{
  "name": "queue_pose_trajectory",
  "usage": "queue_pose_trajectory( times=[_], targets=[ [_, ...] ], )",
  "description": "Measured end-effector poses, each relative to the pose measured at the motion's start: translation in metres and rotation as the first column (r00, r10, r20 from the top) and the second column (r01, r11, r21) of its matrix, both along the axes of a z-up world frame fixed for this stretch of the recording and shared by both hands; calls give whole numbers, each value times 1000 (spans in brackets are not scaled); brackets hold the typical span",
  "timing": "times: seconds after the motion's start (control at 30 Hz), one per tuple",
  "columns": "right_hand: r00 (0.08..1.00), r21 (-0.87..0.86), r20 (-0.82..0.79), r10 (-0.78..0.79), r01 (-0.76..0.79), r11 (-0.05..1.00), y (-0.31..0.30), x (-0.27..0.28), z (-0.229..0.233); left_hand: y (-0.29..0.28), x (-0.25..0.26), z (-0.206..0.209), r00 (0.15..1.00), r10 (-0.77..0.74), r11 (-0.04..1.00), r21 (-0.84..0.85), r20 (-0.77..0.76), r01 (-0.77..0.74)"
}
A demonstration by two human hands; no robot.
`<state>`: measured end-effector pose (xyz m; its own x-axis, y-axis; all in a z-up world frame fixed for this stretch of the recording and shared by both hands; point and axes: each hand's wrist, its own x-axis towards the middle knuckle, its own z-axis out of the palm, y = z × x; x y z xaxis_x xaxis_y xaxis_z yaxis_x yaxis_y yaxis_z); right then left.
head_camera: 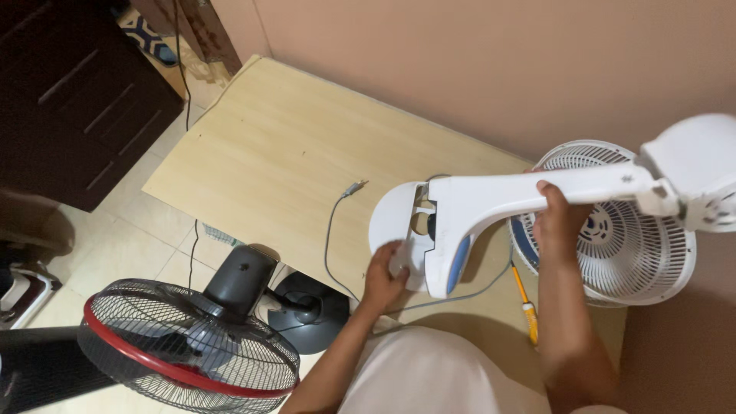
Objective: The person assembles a white pedestal fan by attaching the motor housing to the base and securing it with a screwdriver. They then adjust the internal components and tighten the assembly.
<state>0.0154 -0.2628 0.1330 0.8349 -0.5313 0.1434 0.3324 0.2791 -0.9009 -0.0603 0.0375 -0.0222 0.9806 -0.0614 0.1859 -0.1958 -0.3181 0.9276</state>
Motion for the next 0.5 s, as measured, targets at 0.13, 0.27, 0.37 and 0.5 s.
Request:
queue_pose_trajectory(
  times=[0.13,0.27,0.37,0.5],
  targets=[
    [1000,-149,22,-10,13,989,6,0,26,18,69,-63,972,159,976,121,175,-182],
    [998,-219,61,24,-10,976,13,-9,39,44,129,-78,965,252,967,52,-71,-249],
    [999,-217,38,10,-1,976,15,-13,38,55,153,-72,972,226,970,109,-63,-219],
    [998,-247,47,-34,44,968,11,-15,27,32,164,-34,981,139,925,372,-136,-80]
  ],
)
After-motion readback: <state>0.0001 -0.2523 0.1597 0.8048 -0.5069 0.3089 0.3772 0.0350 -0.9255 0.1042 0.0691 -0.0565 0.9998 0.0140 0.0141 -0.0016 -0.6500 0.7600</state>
